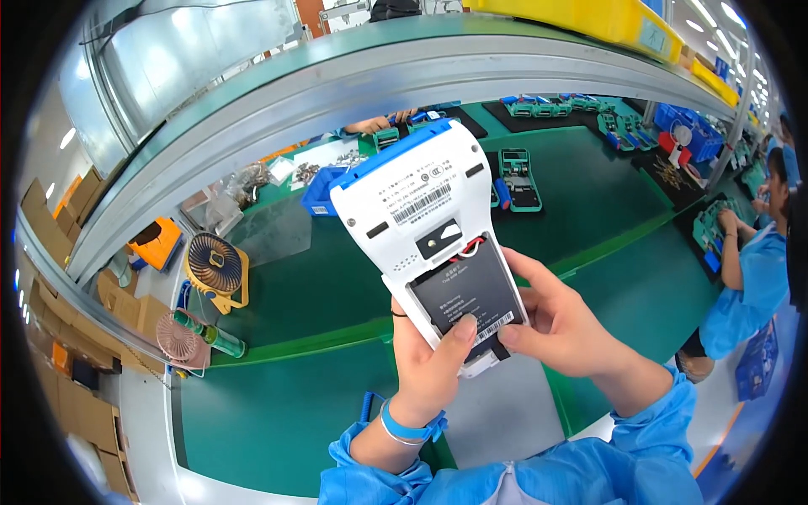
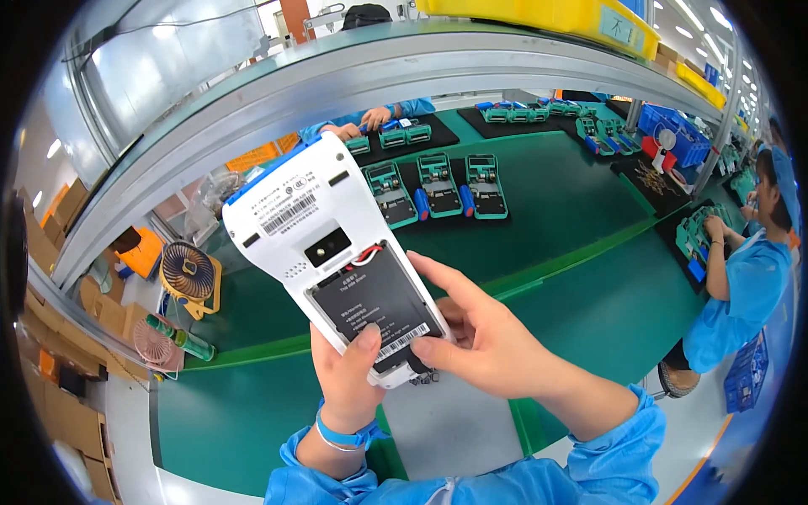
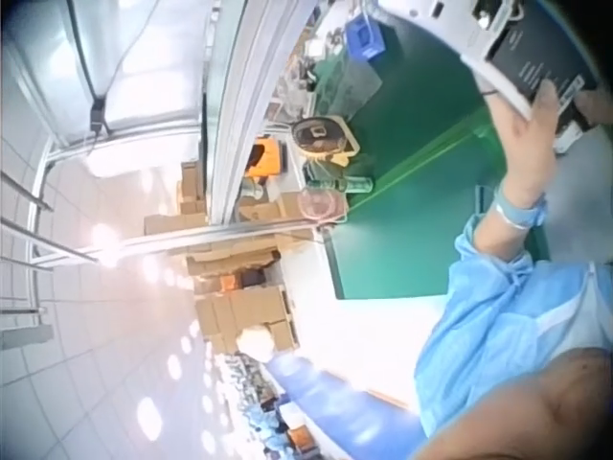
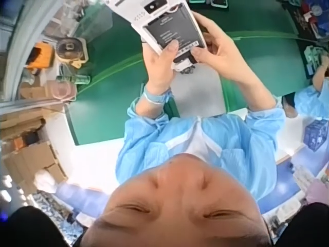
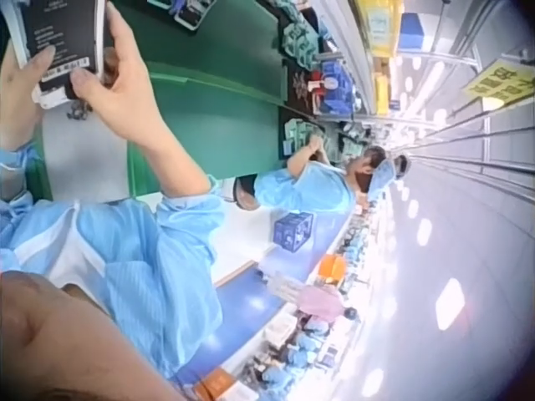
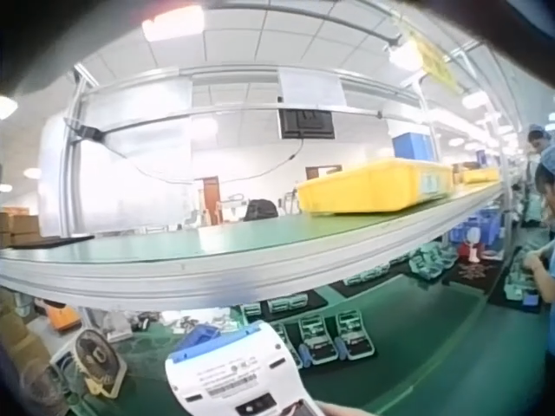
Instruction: The person assembles electronic handheld terminals by inserting components and batteries into their casings. They adjust a small desk fan, install a battery into a handheld device and place it on an overhead shelf, and continue assembling components into terminal casings.
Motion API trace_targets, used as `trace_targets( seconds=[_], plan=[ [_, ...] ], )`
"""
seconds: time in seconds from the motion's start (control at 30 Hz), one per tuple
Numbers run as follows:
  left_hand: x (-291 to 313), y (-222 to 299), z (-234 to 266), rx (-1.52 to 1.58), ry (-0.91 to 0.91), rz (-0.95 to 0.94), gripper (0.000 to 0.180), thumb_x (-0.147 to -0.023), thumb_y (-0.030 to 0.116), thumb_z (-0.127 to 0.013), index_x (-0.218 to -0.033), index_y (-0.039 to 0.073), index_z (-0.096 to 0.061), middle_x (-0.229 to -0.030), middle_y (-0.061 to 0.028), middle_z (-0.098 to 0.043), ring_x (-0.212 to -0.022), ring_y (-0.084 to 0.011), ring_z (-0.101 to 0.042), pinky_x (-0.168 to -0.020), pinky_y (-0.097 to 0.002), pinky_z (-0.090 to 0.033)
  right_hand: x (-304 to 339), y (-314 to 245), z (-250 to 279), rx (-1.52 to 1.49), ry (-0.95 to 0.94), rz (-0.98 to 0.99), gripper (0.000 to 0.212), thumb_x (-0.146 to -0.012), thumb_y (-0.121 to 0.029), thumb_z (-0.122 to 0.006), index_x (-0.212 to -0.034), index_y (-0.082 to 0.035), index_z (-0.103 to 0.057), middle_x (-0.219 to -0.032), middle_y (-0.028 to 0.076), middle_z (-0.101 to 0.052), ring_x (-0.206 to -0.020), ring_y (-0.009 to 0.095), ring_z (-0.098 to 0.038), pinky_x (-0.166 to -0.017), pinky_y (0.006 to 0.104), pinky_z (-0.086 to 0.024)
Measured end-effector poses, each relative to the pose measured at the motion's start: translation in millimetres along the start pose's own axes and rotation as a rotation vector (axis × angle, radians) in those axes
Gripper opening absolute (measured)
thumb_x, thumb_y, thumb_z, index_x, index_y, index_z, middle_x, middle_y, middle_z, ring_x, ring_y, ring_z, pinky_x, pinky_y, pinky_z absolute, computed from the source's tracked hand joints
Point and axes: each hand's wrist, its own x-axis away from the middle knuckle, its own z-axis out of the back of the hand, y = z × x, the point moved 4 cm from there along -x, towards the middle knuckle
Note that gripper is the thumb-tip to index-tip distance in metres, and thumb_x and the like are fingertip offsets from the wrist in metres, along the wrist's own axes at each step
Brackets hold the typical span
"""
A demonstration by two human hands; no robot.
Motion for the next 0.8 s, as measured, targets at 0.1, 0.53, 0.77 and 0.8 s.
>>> trace_targets(
  seconds=[0.1, 0.53, 0.77, 0.8],
  plan=[
    [3, 3, -5, 0.008, -0.025, 0.035, 0.071, -0.09, 0.009, -0.066, -0.145, 0.003, -0.022, -0.137, -0.0145, -0.046, -0.122, -0.0202, -0.051, -0.102, -0.0364, -0.045, 8, 3, 0, -0.093, 0.017, 0.004, 0.078, -0.095, -0.014, -0.065, -0.156, -0.009, -0.017, -0.121, 0.015, -0.063, -0.106, 0.014, -0.061, -0.091, 0.03, -0.048],
    [7, 30, -3, -0.295, 0.07, -0.07, 0.045, -0.09, 0.012, -0.071, -0.125, -0.003, -0.046, -0.12, -0.0131, -0.062, -0.108, -0.0155, -0.06, -0.093, -0.0314, -0.049, 4, 43, -7, -0.215, -0.018, 0.128, 0.074, -0.093, -0.007, -0.064, -0.153, -0.002, -0.022, -0.131, 0.016, -0.055, -0.12, 0.019, -0.055, -0.099, 0.0338, -0.046],
    [23, 43, -6, -0.306, 0.078, -0.015, 0.05, -0.09, 0.008, -0.069, -0.13, 0.0, -0.042, -0.123, -0.0115, -0.059, -0.109, -0.0151, -0.059, -0.095, -0.0322, -0.049, 2, 47, -22, -0.363, -0.062, 0.112, 0.07, -0.092, -0.003, -0.063, -0.15, 0.0, -0.025, -0.133, 0.016, -0.054, -0.119, 0.02, -0.055, -0.096, 0.0345, -0.049],
    [31, 41, -2, -0.35, 0.052, -0.011, 0.052, -0.089, 0.007, -0.069, -0.132, 0.001, -0.04, -0.124, -0.0105, -0.057, -0.112, -0.0151, -0.058, -0.097, -0.0326, -0.048, 2, 46, -24, -0.376, -0.047, 0.126, 0.07, -0.092, -0.002, -0.063, -0.15, 0.0, -0.025, -0.133, 0.015, -0.054, -0.117, 0.019, -0.057, -0.093, 0.0338, -0.051]
  ],
)
